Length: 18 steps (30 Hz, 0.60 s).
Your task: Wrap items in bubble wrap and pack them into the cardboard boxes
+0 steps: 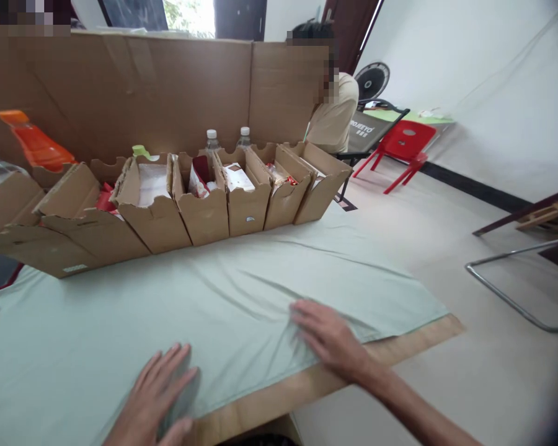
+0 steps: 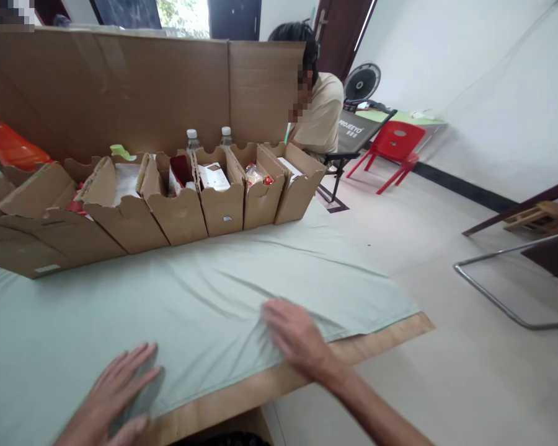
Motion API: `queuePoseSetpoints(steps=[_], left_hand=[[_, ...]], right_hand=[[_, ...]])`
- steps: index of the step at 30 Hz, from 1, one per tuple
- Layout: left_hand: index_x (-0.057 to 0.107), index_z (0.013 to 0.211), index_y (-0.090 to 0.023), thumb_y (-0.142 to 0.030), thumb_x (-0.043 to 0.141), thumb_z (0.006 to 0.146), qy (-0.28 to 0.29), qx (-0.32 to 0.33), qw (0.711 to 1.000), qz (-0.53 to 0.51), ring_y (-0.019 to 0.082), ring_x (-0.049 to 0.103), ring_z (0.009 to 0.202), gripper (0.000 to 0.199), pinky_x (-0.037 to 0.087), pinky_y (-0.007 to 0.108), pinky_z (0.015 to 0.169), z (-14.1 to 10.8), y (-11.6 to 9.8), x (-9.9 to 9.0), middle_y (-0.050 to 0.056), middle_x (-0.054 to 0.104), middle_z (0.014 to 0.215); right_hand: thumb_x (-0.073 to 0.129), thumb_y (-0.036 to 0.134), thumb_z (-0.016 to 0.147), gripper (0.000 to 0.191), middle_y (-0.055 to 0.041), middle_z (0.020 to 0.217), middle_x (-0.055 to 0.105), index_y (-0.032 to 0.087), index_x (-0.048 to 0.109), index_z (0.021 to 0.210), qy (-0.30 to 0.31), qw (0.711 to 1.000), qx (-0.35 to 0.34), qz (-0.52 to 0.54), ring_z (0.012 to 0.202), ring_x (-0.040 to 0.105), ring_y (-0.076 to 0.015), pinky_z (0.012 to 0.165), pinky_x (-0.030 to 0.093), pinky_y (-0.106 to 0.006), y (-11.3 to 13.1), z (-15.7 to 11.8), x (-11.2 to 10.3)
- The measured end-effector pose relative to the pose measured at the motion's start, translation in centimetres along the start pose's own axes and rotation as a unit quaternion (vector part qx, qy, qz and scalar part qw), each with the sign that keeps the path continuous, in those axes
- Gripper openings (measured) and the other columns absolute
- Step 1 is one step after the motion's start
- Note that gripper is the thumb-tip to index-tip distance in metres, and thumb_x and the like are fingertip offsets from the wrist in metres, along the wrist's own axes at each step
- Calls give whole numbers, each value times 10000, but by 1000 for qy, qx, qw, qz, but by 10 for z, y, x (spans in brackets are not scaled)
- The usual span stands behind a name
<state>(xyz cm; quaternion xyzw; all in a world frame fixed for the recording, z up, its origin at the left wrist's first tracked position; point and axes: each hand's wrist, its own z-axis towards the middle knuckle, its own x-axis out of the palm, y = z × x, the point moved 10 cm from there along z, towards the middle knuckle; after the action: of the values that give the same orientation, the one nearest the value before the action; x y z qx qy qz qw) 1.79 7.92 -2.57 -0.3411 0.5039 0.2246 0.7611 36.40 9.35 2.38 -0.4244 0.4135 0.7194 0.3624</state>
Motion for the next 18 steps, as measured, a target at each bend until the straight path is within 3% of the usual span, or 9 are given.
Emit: queuePoseSetpoints(steps=[2, 5, 8, 10, 11, 14, 18], left_hand=[[659, 1432, -386, -373, 594, 953, -9, -10, 999, -52, 303, 628, 1394, 484, 554, 451, 1137, 56, -2, -13, 46, 634, 1537], [723, 1327, -260, -356, 544, 999, -12, -8, 995, -103, 320, 624, 1380, 386, 521, 529, 1166, 147, -14, -12, 118, 677, 1470], [749, 1224, -157, -240, 625, 918, -15, -33, 994, -107, 363, 624, 1356, 341, 503, 584, 1156, 204, -20, 11, 197, 692, 1410], [742, 1221, -172, -213, 647, 898, -14, -18, 995, -101, 370, 581, 1405, 339, 463, 595, 1182, 216, -27, 27, 185, 668, 1448], [741, 1216, -184, -208, 646, 899, -19, -8, 994, -103, 365, 573, 1414, 332, 453, 591, 1186, 216, -29, 32, 174, 667, 1452], [751, 1162, -201, -204, 609, 920, -48, 10, 990, -134, 334, 615, 1364, 280, 475, 562, 1152, 208, -27, 33, 148, 715, 1377], [763, 1094, -214, -191, 578, 928, -84, 2, 980, -179, 310, 676, 1279, 250, 519, 540, 1083, 204, -17, 25, 127, 770, 1264]], right_hand=[[623, 201, 883, 187, -41, 1062, 830, 251, 801, 913, -49, 986, 152, -45, 1003, 786, -245, 905, 627, -422, -72, 1, -42], [607, 157, 884, 192, -119, 941, 822, 181, 797, 898, -84, 964, 234, -91, 885, 781, -268, 837, 604, -445, -134, 34, -108], [600, 219, 960, 305, -226, 1132, 789, 62, 793, 1136, -107, 955, 250, -118, 1046, 761, -251, 922, 526, -426, -154, 97, -168], [529, 322, 976, 452, -239, 1218, 761, -14, 772, 1155, -134, 952, 236, -144, 1176, 717, -242, 918, 468, -421, -149, 147, -201], [464, 420, 960, 562, -224, 1261, 745, -35, 777, 1063, -136, 951, 227, -158, 1231, 685, -244, 905, 445, -423, -145, 172, -212], [317, 592, 830, 759, -205, 1297, 714, -29, 723, 666, -65, 935, 293, -187, 1263, 641, -259, 846, 421, -418, -154, 231, -220], [430, 589, 740, 672, -126, 1037, 782, -7, 731, 662, 136, 922, 308, -191, 1184, 680, -264, 834, 429, -398, -191, 279, -182]])
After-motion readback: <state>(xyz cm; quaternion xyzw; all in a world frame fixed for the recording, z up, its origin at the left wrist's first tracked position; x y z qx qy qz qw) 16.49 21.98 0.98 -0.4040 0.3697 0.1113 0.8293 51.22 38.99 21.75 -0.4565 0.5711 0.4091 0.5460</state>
